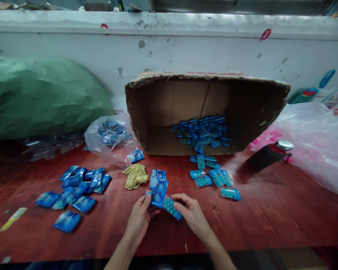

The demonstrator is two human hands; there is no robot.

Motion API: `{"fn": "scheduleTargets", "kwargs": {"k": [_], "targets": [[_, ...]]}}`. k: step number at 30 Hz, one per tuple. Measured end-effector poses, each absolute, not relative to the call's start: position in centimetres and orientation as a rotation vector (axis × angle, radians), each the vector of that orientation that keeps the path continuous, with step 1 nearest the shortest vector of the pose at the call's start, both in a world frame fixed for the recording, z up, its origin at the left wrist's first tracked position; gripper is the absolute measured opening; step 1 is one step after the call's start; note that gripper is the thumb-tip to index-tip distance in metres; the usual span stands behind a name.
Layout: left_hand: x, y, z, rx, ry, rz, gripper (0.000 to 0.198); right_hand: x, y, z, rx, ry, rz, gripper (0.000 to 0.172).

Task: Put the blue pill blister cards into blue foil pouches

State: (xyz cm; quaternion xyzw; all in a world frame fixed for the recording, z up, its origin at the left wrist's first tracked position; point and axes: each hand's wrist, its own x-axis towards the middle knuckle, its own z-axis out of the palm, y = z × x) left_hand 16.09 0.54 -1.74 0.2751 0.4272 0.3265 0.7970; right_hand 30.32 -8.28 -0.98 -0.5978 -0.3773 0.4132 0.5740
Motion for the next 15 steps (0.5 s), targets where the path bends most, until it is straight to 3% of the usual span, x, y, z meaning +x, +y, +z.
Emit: {"fn": "scheduleTargets", "kwargs": {"k": [15], "targets": [[15.88, 0.51, -2.19, 0.662, 0.92, 0.725, 0.026, 30.06, -8.2, -0.81, -1.404, -0.817, 1.021, 0.018]]}}
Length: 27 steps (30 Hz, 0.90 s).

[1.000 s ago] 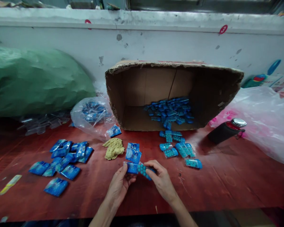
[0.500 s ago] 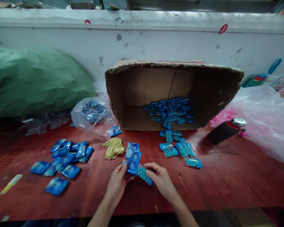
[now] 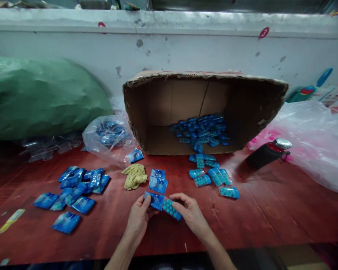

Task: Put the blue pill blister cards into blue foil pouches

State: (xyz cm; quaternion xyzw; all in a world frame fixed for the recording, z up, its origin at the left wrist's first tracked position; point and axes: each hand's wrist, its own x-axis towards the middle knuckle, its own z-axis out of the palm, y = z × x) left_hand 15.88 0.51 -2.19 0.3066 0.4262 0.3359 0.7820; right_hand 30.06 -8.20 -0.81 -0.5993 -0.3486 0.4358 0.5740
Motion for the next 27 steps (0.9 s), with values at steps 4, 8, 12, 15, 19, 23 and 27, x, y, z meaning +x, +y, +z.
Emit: {"fn": "scheduleTargets", "kwargs": {"k": [4, 8, 12, 15, 19, 23, 27], "targets": [[15.8, 0.5, -2.4, 0.639, 0.934, 0.721, 0.025, 30.0, -8.3, -0.5, -1.465, -0.928, 0.875, 0.014], [15.9, 0.4, -2.3, 0.634, 0.963, 0.72, 0.026, 30.0, -8.2, -0.6, -1.46, -0.894, 0.912, 0.014], [16.1, 0.1, -2.2, 0.618, 1.023, 0.701, 0.027, 29.9, -8.1, -1.2, -1.406, -0.785, 1.018, 0.016], [16.2, -0.1, -2.2, 0.628, 1.031, 0.685, 0.027, 29.8, -8.1, -1.1, -1.4, -0.764, 1.038, 0.015], [16.1, -0.2, -2.5, 0.663, 1.039, 0.666, 0.028, 30.0, -8.4, -0.3, -1.437, -0.871, 0.969, 0.013], [16.2, -0.5, -2.7, 0.708, 1.031, 0.677, 0.029, 29.7, -8.1, -0.6, -1.442, -0.949, 0.921, 0.013], [16.8, -1.0, -2.4, 0.631, 0.982, 0.709, 0.029, 28.3, -7.5, -2.2, -1.471, -0.737, 0.903, 0.009]]}}
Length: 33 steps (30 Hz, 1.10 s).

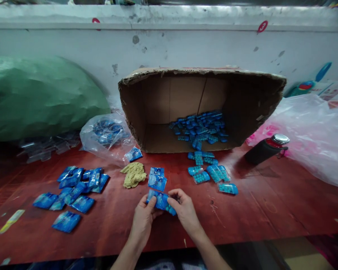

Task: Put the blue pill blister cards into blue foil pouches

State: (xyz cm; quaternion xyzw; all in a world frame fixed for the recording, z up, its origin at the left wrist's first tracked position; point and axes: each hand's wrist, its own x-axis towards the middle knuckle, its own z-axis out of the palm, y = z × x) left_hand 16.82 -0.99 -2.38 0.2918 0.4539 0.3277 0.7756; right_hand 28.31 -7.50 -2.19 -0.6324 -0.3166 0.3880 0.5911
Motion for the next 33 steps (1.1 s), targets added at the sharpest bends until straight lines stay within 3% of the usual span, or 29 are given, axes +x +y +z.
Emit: {"fn": "scheduleTargets", "kwargs": {"k": [6, 13, 18, 25, 28, 33], "targets": [[17.2, -0.9, -2.2, 0.462, 0.957, 0.609, 0.016, 26.4, -7.5, -1.9, -1.533, -0.898, 0.62, 0.004], [16.1, 0.1, -2.3, 0.462, 0.908, 0.556, 0.009, 28.0, -8.3, -2.2, -1.116, -0.838, 1.133, 0.03], [15.7, 0.0, -1.9, 0.506, 0.769, 0.433, 0.015, 28.9, -8.0, -3.7, -1.102, -0.706, 1.187, 0.044], [15.6, -0.3, -1.4, 0.544, 0.604, 0.319, 0.023, 30.1, -8.2, -1.8, -1.137, -0.882, 1.261, 0.064], [15.8, -0.6, -1.5, 0.527, 0.576, 0.284, 0.023, 30.0, -8.1, -2.0, -0.949, -0.83, 1.443, 0.067], [16.0, -1.2, -1.8, 0.477, 0.591, 0.336, 0.019, 29.6, -7.8, -2.4, -0.855, -0.793, 1.456, 0.058]]}}
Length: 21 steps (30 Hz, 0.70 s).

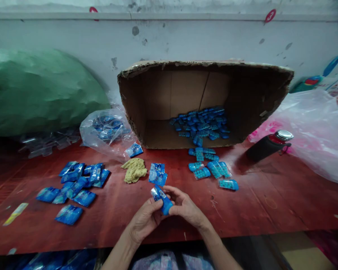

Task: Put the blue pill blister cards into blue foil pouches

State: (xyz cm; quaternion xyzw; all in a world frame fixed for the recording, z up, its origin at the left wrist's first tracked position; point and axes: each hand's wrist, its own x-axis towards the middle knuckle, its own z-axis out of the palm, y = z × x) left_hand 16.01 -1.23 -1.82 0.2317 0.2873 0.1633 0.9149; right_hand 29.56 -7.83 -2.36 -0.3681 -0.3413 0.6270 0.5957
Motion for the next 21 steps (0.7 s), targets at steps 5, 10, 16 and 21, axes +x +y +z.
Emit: {"fn": "scheduleTargets", "kwargs": {"k": [5, 10, 16, 21], "targets": [[16.3, -1.9, -2.0, 0.429, 0.663, 0.395, 0.012, 29.3, -8.1, -2.3, -0.931, -0.817, 1.356, 0.052], [16.7, -2.6, -1.8, 0.375, 0.736, 0.415, 0.012, 29.0, -8.3, -2.7, -1.073, -0.812, 1.257, 0.045], [17.1, -3.0, -1.3, 0.355, 0.726, 0.44, 0.014, 28.6, -8.1, -3.0, -1.165, -0.818, 1.257, 0.047], [13.4, 1.1, 0.9, 0.285, 0.802, 0.809, 0.027, 28.7, -8.0, -3.1, -1.268, -0.934, 1.177, 0.041]]}}
